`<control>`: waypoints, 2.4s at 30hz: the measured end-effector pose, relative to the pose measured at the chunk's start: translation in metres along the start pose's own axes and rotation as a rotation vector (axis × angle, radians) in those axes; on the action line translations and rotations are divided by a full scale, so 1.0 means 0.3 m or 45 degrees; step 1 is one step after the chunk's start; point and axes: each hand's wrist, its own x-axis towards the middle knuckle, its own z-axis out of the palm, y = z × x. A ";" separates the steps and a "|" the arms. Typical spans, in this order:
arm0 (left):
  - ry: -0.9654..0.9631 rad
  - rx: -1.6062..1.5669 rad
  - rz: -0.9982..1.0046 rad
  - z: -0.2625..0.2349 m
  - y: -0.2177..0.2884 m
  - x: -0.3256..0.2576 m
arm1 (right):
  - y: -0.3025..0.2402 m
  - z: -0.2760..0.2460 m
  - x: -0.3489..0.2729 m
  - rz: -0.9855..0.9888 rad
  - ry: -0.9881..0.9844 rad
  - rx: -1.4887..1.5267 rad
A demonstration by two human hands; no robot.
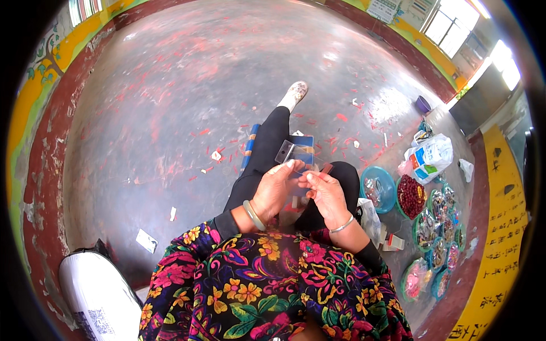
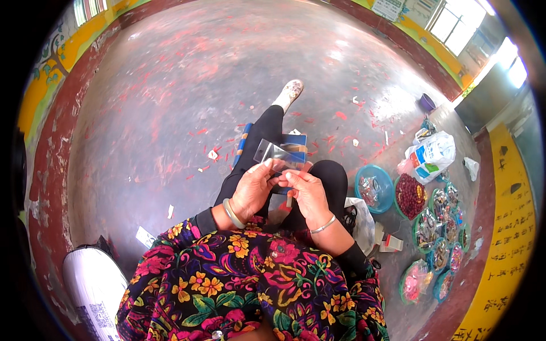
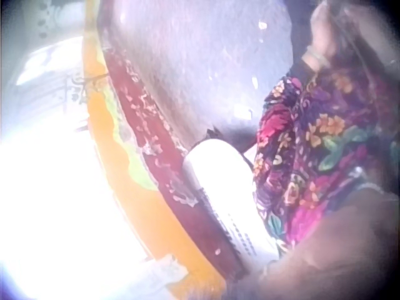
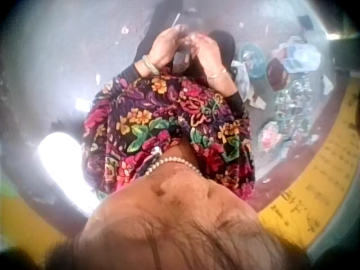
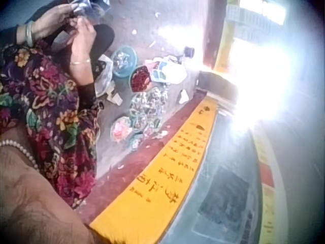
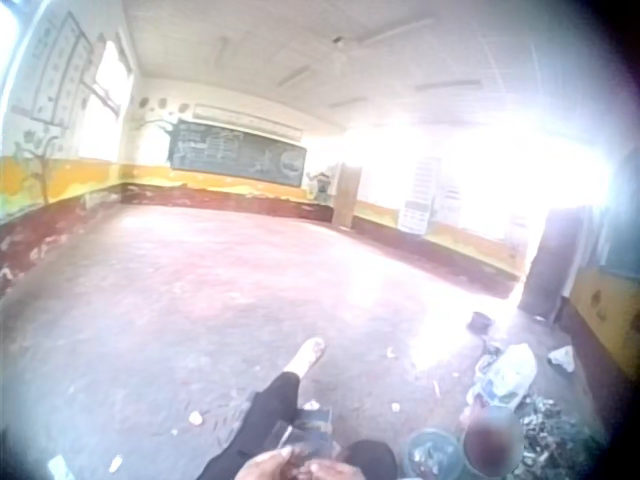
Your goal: The person sits on a low stool and sorts small craft items from a white bag. They pick up individual items, such as a red object and a yellow figurine, and place them into small clear plastic bags. The person then seals the bags and places the packaged items into a blue plastic basket.
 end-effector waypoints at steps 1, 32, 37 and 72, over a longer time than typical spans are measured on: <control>-0.011 0.050 0.002 0.006 0.001 0.011 | -0.009 -0.004 0.022 -0.043 0.029 0.047; 0.594 1.729 -0.354 -1.169 0.005 0.353 | -0.158 -0.170 0.323 -0.249 0.216 0.032; 0.894 2.051 -0.491 -1.082 0.182 0.176 | -0.136 -0.153 0.347 -0.264 0.108 0.029; 0.124 0.979 0.198 -0.028 0.344 0.300 | -0.318 0.099 0.466 -0.188 -0.423 -0.809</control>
